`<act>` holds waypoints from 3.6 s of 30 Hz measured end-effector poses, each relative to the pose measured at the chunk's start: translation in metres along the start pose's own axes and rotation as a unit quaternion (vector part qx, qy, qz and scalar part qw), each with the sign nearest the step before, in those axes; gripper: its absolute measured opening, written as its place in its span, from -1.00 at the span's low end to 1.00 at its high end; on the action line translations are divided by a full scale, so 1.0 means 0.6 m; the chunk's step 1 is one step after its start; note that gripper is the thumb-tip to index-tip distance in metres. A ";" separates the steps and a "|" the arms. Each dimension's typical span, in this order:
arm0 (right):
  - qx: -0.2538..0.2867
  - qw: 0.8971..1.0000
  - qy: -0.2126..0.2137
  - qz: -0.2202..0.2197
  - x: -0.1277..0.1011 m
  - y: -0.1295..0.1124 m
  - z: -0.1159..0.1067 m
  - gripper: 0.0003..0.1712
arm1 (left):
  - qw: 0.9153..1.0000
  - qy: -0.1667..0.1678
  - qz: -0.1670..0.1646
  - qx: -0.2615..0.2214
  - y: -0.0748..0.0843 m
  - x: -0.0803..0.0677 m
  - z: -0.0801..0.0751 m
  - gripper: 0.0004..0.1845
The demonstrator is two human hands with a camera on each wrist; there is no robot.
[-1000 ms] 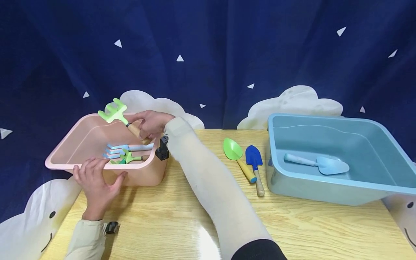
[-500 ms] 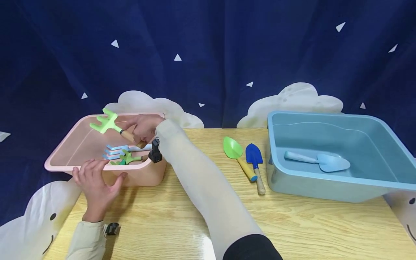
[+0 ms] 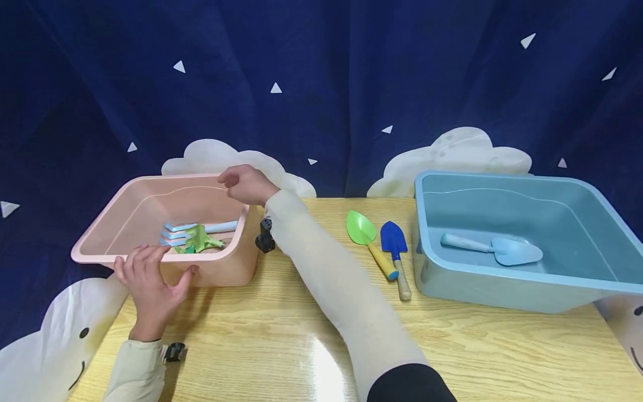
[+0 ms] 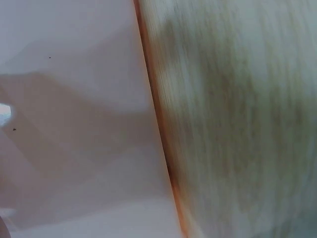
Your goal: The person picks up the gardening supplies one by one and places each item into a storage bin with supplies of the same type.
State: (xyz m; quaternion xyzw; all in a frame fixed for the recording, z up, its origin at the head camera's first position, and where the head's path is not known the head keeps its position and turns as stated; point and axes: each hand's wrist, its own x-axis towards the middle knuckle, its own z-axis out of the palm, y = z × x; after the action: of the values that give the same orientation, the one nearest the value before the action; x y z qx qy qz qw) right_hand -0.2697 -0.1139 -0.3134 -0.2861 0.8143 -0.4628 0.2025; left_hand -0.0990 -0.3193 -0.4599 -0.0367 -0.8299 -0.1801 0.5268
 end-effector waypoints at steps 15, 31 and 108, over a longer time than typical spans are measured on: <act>-0.006 0.995 0.085 -0.050 -0.109 0.057 -0.042 -0.64 | 1.000 0.002 -0.007 0.007 -0.006 0.001 -0.005 -0.36; -0.137 0.962 0.165 -0.169 -0.325 0.130 -0.008 -0.64 | 1.000 0.024 -0.006 -0.005 -0.001 0.005 -0.003 -0.38; -0.311 0.830 0.364 -0.287 -0.614 0.223 -0.146 -0.51 | 0.936 -0.287 0.125 -0.163 0.311 0.070 0.094 -0.57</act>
State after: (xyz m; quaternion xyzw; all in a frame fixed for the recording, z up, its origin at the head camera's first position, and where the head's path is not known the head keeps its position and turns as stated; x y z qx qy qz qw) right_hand -0.0807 0.2372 -0.3627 -0.3657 0.8111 -0.2930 -0.3500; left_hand -0.1195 -0.1313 -0.3958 -0.2753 -0.8939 -0.2275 0.2708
